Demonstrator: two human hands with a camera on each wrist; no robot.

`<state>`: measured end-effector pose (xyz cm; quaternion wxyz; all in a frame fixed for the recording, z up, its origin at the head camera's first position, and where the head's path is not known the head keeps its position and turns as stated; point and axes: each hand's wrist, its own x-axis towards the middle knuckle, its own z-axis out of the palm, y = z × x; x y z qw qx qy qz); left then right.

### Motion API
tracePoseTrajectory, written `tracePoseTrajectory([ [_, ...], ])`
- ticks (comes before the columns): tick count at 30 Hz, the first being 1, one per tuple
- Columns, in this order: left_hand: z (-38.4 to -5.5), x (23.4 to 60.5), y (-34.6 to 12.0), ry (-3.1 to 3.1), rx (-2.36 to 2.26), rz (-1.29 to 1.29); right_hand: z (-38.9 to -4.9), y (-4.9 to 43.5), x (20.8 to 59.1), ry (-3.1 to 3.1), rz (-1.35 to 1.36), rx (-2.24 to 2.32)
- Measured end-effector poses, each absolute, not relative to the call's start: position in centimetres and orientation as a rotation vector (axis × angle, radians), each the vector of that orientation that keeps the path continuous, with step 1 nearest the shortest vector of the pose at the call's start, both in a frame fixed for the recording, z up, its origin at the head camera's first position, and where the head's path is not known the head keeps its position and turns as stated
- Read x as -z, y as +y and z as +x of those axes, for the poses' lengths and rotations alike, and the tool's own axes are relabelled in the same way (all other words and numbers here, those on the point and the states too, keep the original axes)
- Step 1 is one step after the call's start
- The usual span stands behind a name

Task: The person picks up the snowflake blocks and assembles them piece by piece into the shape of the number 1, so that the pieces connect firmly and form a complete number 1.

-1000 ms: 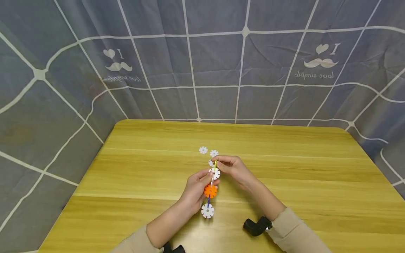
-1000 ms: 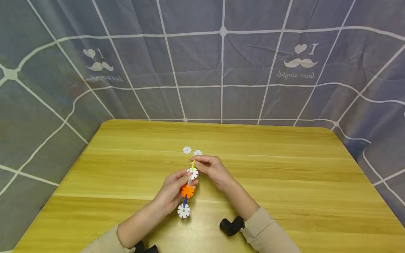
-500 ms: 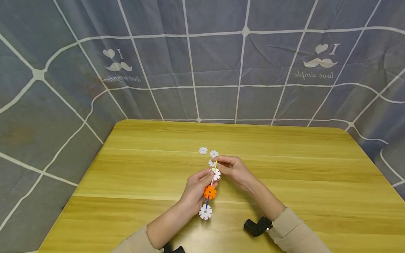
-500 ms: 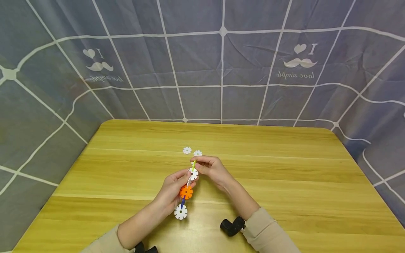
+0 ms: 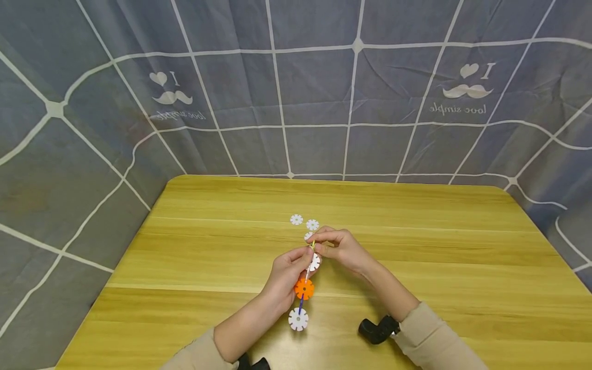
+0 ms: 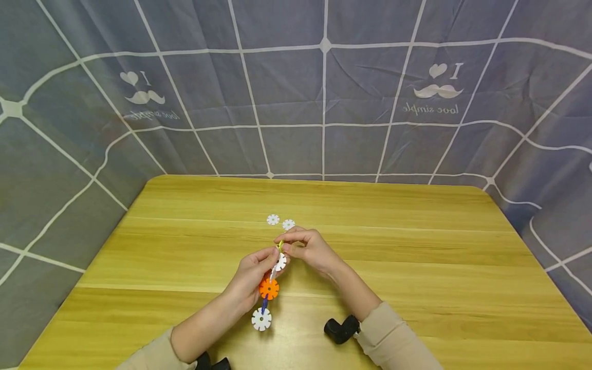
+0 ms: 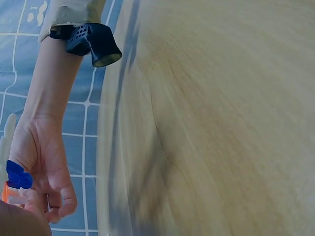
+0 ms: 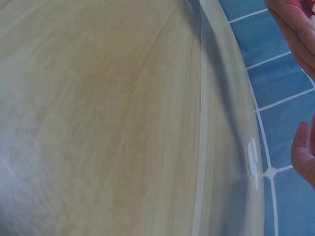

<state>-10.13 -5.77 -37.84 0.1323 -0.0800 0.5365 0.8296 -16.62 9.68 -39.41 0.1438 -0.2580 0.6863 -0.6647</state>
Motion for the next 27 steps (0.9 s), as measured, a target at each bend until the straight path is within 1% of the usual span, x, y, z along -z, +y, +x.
tracePoseTrajectory([
  [6,-10.5,37.8,-5.7,1.536,-2.397,-0.255,-16.9,9.8,39.4,1.998,-0.719,1.889],
  [9,-10.6,37.7,-5.7,1.536,-2.404,-0.242,-17.2,9.8,39.4,1.994,-0.659,1.893],
  [18,-10.7,37.7,-5.8,1.549,-2.394,-0.235,-19.5,9.9,39.8,1.997,-0.284,1.995],
  [27,-10.6,37.8,-5.7,1.504,-2.407,-0.269,-22.3,9.0,41.2,2.39,-0.169,1.716],
])
